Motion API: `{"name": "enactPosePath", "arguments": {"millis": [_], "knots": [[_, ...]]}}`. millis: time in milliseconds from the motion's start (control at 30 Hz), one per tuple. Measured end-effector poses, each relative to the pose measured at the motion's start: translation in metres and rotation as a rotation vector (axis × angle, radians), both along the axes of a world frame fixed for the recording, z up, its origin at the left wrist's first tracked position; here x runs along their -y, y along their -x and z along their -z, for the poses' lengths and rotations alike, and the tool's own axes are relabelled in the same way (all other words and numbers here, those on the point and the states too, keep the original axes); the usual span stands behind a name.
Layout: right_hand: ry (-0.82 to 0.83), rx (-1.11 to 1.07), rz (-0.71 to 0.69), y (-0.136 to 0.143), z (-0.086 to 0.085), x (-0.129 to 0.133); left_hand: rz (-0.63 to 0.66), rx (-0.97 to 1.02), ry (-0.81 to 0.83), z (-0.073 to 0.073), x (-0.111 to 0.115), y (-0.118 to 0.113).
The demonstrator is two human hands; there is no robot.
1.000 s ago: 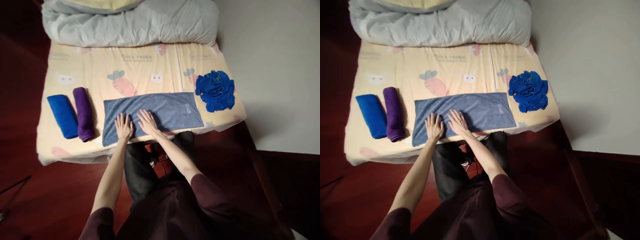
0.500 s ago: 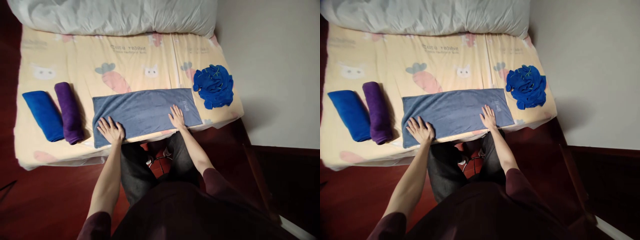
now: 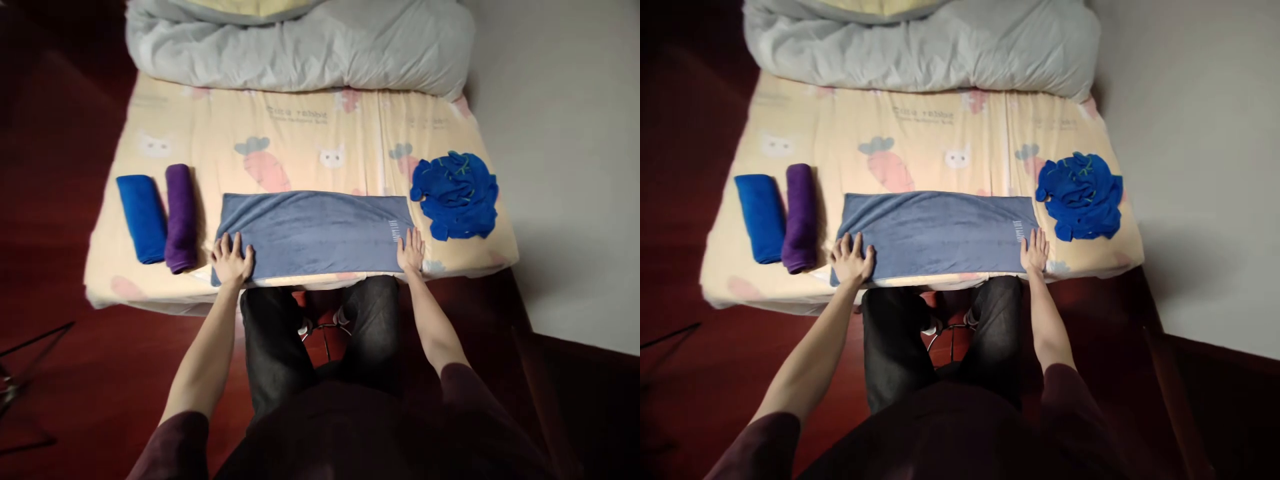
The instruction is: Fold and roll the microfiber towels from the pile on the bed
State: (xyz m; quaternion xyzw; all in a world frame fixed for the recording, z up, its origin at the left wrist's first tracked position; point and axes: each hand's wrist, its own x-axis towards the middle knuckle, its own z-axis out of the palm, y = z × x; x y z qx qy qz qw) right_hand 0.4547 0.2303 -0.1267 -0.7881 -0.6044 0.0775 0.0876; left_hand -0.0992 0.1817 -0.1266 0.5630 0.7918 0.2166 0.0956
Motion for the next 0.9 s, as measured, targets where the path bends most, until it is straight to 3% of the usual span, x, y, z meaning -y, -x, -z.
{"name": "enactPosePath", "arguments": {"millis": [233,433,533,700,800,900], "knots": [[-0.028,0.057,-0.008,-0.004,0.011,-0.005,0.0,-0.007,0.025,0.0,-0.002,0.013],[-0.073,0.09,-0.021,-0.006,0.018,-0.005,0.05,-0.16,0.011,0.001,-0.014,0.019],[-0.114,0.109,-0.033,-0.007,0.023,-0.005,0.078,-0.164,0.016,-0.009,-0.048,0.038],[-0.192,0.13,-0.056,-0.011,0.031,-0.005,0.088,-0.079,-0.047,-0.025,-0.142,0.084],[-0.204,0.142,-0.062,-0.013,0.034,-0.004,0.18,0.017,0.021,-0.022,-0.189,0.105],[-0.224,0.146,-0.072,-0.014,0.035,-0.004,0.227,0.086,0.112,-0.014,-0.213,0.119]]}}
